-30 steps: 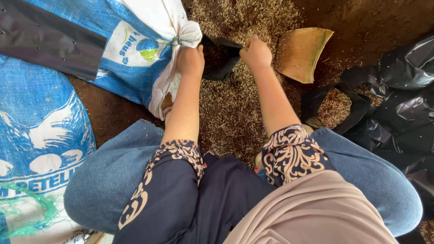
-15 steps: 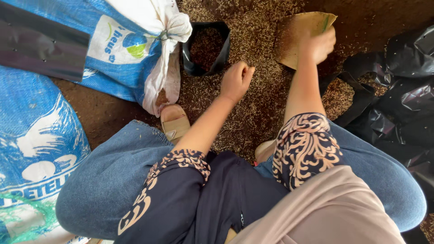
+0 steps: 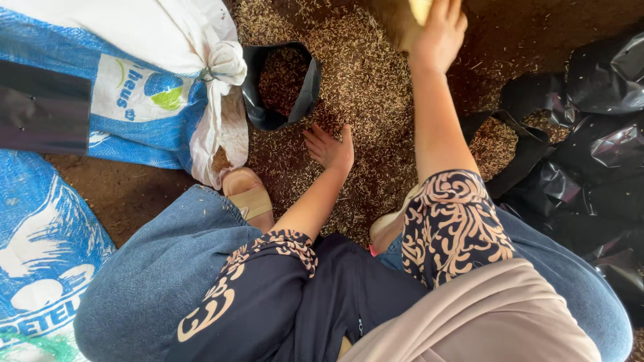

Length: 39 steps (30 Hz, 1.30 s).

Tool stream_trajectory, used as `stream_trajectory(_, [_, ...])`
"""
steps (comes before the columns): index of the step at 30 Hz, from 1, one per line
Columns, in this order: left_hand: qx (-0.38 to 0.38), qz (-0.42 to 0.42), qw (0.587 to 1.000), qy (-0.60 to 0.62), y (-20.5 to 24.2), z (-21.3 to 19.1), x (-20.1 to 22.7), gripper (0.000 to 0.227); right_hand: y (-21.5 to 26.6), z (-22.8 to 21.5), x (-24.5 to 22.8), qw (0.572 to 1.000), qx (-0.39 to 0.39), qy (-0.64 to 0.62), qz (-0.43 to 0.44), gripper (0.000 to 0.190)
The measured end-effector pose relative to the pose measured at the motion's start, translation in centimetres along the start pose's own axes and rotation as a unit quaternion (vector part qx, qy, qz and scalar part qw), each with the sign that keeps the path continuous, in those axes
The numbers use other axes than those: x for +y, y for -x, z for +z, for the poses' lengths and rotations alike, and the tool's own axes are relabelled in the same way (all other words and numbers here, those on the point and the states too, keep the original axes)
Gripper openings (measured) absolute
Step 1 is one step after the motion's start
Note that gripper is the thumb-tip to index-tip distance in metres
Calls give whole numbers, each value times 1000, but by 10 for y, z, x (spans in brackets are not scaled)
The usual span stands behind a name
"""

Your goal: The person scoops grains from a large sack into a black plastic bag using a scoop. They then tie the bag closed and place it aside. The person repeats this process multiple times.

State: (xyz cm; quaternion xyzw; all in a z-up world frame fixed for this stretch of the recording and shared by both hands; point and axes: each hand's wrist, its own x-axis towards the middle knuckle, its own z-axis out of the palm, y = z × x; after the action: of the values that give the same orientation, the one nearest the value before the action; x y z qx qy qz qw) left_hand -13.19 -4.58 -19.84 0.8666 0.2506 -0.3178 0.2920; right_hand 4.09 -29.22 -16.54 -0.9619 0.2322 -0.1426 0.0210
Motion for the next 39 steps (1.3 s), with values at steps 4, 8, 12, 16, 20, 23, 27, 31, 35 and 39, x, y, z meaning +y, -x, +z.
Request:
stream_trajectory(4, [-3,1,1000,20,-7,4,5,104,4,-6,-49,989,-71,33,-122,60])
stream_trajectory(8, [9,69,998,3,-22,1,0,102,32,-38,-51,975,-43,-21,-216,83])
stream_trajectory(12, [11,93,996,1,-26,0,-1,102,69,-83,-33,971,-38,-45,-232,91])
stream_trajectory(16, [24,103,994,32,-22,0,-2,101,98,-115,-21,975,-80,-40,-203,87])
stream_trajectory(20, [43,119,991,45,-24,4,-4,103,88,-130,9,993,-104,-2,-60,80])
stream_trajectory(23, [51,124,990,37,-27,9,-6,104,70,-129,41,985,-142,48,80,83])
stream_trajectory(27, [77,136,987,31,-30,17,-3,102,75,-107,60,931,-301,51,202,75])
stream_trajectory(31, [53,111,990,61,-35,27,4,98,94,-75,51,879,-377,-88,278,74])
stream_trajectory(35, [83,108,987,92,-38,42,15,94,111,-54,41,855,-408,-127,295,73])
stream_trajectory(39, [98,111,983,112,-51,54,33,89,117,-37,30,851,-424,-159,266,70])
